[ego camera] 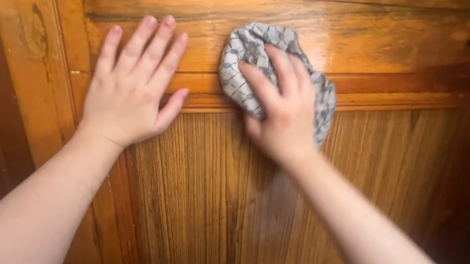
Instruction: Cleaning a wooden door or cabinet using a spray bottle and a cloth.
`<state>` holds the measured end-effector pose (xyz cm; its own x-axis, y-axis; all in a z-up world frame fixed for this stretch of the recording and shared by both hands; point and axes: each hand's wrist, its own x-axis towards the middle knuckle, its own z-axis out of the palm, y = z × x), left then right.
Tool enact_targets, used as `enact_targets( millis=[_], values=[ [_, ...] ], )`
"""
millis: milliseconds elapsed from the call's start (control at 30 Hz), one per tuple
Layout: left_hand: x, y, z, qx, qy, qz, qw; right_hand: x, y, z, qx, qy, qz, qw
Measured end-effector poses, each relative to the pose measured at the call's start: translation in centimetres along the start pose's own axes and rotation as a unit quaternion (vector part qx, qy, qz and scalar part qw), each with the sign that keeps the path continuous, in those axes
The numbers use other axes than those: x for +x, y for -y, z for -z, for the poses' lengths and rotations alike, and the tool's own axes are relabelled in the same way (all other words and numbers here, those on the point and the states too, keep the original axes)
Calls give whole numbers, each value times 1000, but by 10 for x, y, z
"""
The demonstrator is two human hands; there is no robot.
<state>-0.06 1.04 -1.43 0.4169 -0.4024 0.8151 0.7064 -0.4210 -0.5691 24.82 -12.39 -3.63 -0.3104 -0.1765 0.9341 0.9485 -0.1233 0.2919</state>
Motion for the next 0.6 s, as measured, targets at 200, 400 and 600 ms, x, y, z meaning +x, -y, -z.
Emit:
enact_targets(
  millis=[200,400,600],
  values=[
    [-1,1,0,-48,12,26,998,4,-123,60,-137,63,146,978],
    [0,1,1,-25,-2,28,999,-60,-259,135,-291,133,-151,935],
    [25,-16,35,210,4,2,978,-128,-333,143,-148,140,-267,942]
  ],
)
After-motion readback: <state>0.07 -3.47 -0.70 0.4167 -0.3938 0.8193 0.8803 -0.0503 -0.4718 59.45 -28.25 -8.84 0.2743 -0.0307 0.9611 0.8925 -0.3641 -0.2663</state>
